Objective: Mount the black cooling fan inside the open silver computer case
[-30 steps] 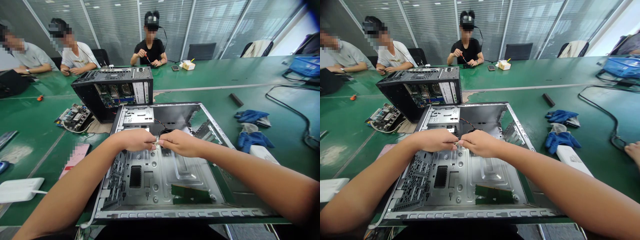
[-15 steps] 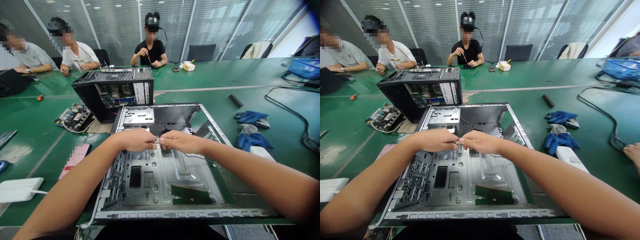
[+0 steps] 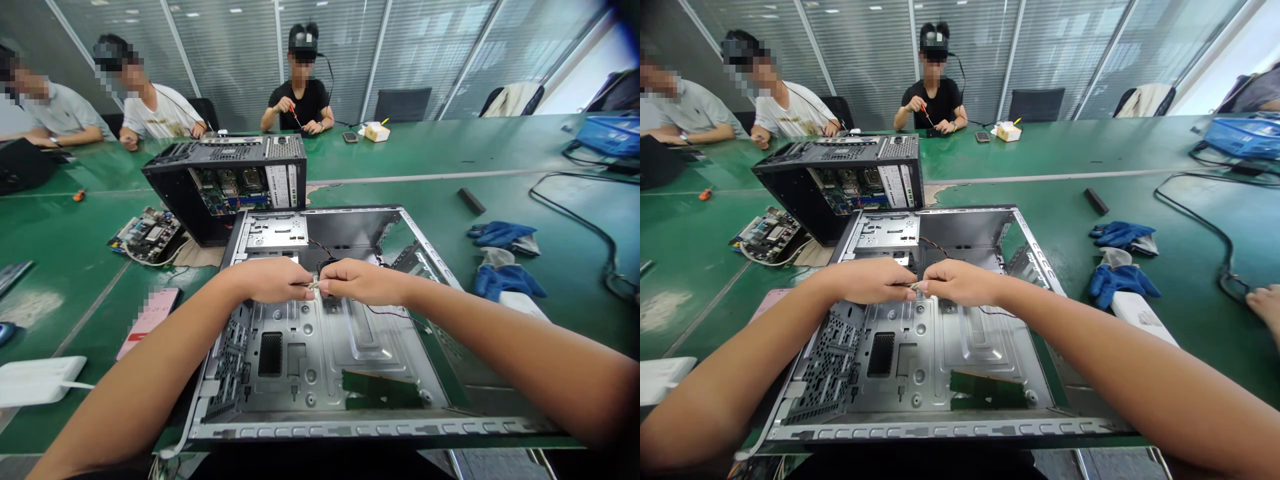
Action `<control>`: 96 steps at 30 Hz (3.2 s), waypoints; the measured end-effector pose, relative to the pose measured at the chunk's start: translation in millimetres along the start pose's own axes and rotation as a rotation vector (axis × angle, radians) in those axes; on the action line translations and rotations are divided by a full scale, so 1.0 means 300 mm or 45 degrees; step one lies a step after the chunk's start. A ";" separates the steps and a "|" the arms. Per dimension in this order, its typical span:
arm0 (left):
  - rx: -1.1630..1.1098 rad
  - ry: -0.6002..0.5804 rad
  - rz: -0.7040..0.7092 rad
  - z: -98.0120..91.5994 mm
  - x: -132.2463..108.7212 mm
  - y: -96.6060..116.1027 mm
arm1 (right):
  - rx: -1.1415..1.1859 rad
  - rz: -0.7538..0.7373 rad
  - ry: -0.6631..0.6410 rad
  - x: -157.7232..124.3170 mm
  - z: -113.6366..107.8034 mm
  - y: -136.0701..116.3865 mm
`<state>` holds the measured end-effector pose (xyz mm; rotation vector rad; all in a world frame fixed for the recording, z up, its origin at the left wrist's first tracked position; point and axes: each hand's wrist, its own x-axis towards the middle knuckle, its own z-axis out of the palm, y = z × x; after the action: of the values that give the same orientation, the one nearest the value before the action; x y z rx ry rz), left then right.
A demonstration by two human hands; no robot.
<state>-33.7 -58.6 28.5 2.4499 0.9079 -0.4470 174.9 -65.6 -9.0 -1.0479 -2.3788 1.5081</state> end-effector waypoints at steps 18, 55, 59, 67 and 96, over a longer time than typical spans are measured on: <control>-0.074 0.012 0.064 0.010 0.005 -0.008 | 0.274 0.172 -0.171 -0.010 0.009 -0.011; -0.029 0.015 0.022 0.012 0.006 -0.009 | -0.009 0.044 -0.173 -0.001 0.002 0.003; -0.038 0.012 0.030 0.015 0.007 -0.014 | 0.028 0.068 -0.184 -0.005 0.004 -0.012; -0.048 0.015 0.019 0.016 0.007 -0.011 | 0.312 0.208 -0.215 -0.004 0.014 -0.002; -0.039 0.038 -0.020 0.008 0.003 0.001 | 0.188 0.073 -0.176 -0.006 0.026 0.010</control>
<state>-33.3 -59.7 26.1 2.4291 0.9398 -0.4002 174.0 -71.8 -14.9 -1.0178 -2.2986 1.8006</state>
